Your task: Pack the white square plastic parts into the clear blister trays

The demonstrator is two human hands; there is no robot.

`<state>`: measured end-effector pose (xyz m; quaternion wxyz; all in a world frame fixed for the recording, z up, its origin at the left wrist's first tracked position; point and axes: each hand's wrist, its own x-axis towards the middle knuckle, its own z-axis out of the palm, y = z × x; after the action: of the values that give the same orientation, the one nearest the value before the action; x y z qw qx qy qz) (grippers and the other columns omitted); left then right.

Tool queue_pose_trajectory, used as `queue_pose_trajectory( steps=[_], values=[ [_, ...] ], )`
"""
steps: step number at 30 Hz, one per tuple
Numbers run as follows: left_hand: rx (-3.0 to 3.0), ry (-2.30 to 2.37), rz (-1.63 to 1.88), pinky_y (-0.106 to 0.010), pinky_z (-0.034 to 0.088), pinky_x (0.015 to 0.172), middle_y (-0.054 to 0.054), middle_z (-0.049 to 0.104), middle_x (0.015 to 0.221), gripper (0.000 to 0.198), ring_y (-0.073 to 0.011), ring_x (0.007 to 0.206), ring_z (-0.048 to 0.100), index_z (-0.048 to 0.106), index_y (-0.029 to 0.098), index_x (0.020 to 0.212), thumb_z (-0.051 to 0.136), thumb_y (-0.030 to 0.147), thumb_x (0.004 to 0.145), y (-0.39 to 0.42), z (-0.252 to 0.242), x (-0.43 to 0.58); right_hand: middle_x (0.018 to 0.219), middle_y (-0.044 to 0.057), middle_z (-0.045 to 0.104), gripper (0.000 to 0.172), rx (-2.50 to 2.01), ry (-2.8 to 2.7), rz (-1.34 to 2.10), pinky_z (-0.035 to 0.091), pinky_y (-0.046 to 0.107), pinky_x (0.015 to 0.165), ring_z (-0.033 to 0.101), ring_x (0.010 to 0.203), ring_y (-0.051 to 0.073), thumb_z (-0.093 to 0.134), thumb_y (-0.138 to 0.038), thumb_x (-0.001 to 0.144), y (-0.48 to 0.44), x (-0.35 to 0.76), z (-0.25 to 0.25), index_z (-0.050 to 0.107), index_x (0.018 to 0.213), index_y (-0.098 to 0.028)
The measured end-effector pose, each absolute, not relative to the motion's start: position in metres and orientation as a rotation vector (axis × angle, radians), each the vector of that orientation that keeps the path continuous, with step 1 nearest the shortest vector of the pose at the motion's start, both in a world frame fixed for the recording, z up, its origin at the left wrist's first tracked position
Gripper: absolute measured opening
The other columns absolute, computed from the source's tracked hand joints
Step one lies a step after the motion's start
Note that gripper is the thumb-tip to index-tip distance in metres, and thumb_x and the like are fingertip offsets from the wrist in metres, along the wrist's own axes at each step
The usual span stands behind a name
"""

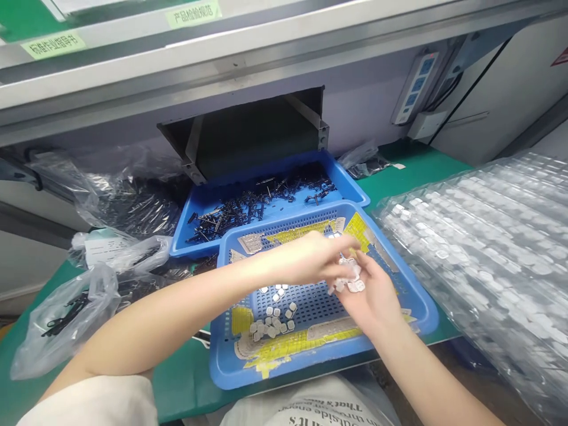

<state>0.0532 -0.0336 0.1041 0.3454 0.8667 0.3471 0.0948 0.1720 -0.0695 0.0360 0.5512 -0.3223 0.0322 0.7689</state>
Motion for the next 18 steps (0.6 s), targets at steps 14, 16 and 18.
queue_pose_trajectory(
  steps=[14,16,18],
  values=[
    [2.313,1.0,-0.108,-0.02,0.035,0.046,0.002,0.051,0.054,0.013,-0.0126,0.052,0.049,0.051,0.017,0.073,0.056,0.02,0.062,-0.058,0.03,0.033,0.063,0.004,0.056,0.013,-0.84,0.254,1.727,0.048,0.019,0.05,0.056,0.061,0.01,0.04,-0.011,0.074,-0.068,0.182,0.046,0.051,0.068,-0.012],
    [2.356,0.965,-0.092,-0.021,0.032,0.042,0.002,0.05,0.055,0.011,-0.0132,0.049,0.046,0.05,0.018,0.07,0.056,0.02,0.061,-0.069,0.023,0.039,0.058,0.003,0.055,0.016,-0.849,0.259,1.731,0.047,0.017,0.047,0.055,0.055,0.009,0.039,-0.011,0.075,-0.069,0.178,0.053,0.05,0.064,-0.013],
    [2.338,0.958,-0.045,-0.021,0.028,0.039,0.001,0.049,0.054,0.007,-0.012,0.044,0.042,0.047,0.019,0.063,0.052,0.016,0.06,-0.076,0.022,0.043,0.055,0.001,0.054,0.015,-0.819,0.241,1.734,0.046,0.017,0.045,0.054,0.052,0.008,0.041,-0.011,0.073,-0.07,0.174,0.057,0.05,0.061,-0.014]
  ],
)
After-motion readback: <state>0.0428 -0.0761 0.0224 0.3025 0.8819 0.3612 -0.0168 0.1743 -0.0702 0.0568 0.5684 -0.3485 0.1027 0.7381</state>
